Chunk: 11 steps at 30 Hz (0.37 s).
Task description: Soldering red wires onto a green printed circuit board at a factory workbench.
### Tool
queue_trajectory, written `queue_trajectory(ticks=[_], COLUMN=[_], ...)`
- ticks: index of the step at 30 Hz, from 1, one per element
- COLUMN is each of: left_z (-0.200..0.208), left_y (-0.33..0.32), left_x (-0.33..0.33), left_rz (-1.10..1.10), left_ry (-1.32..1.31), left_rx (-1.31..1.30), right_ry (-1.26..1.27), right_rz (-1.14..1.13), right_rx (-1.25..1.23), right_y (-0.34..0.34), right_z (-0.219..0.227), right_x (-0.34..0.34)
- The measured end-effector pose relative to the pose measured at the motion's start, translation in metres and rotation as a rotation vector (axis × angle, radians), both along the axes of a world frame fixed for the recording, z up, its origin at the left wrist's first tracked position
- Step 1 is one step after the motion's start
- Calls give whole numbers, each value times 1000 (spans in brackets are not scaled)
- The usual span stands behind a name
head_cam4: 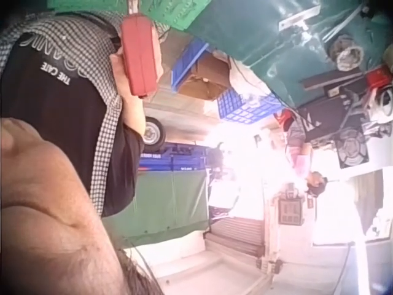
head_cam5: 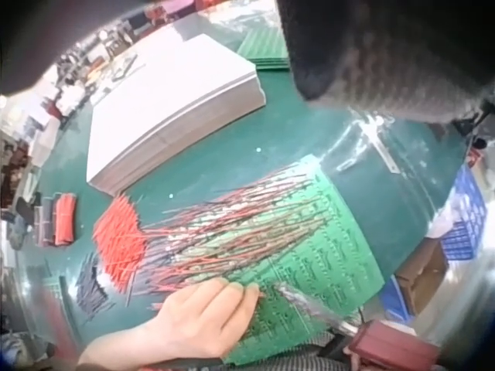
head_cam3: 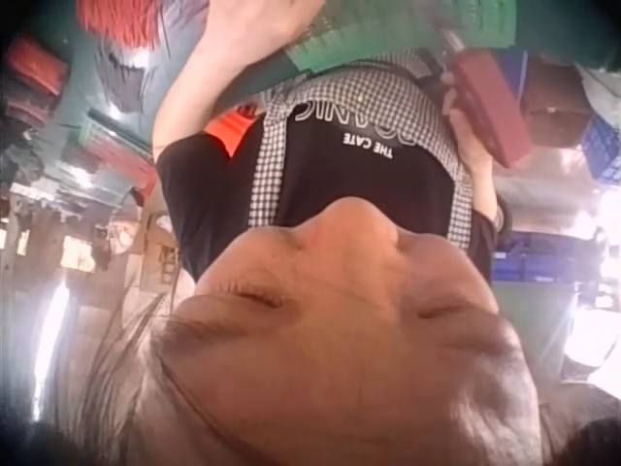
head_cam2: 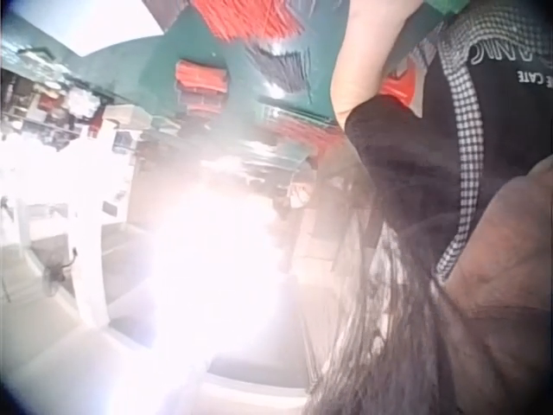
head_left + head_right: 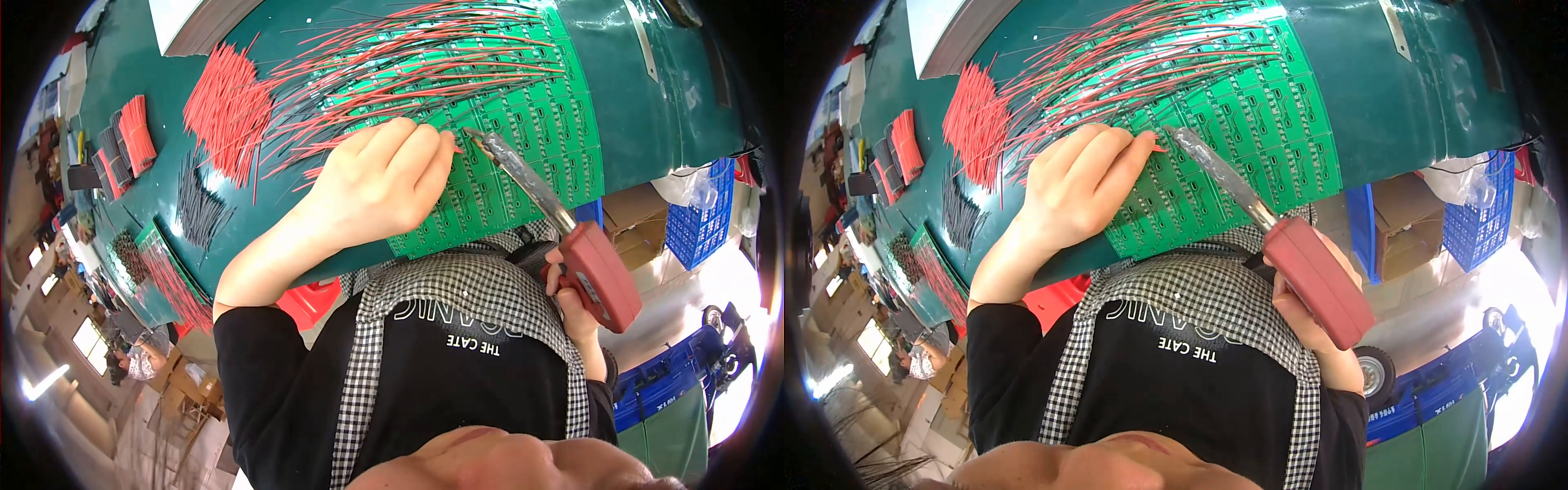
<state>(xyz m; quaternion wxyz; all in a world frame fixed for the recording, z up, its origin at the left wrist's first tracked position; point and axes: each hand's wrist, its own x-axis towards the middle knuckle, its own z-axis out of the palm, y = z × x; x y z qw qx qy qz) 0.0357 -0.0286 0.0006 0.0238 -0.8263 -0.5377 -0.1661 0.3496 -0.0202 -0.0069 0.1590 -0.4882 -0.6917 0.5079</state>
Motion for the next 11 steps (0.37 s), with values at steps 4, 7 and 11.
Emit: queue_trajectory(ticks=[4,7,11], left_z=[0,-7,1], left_y=[-1,2,0], left_x=[1,-2,0], left_rz=[7,-12,-6], left_ry=[15,36,22], left_rx=[7,90,1], right_ry=[-38,-13,39], right_rz=[-58,-3,-78], right_rx=[-38,-5,-18], right_y=[0,0,-11], right_z=[0,-4,-10], right_x=[-6,-5,2])
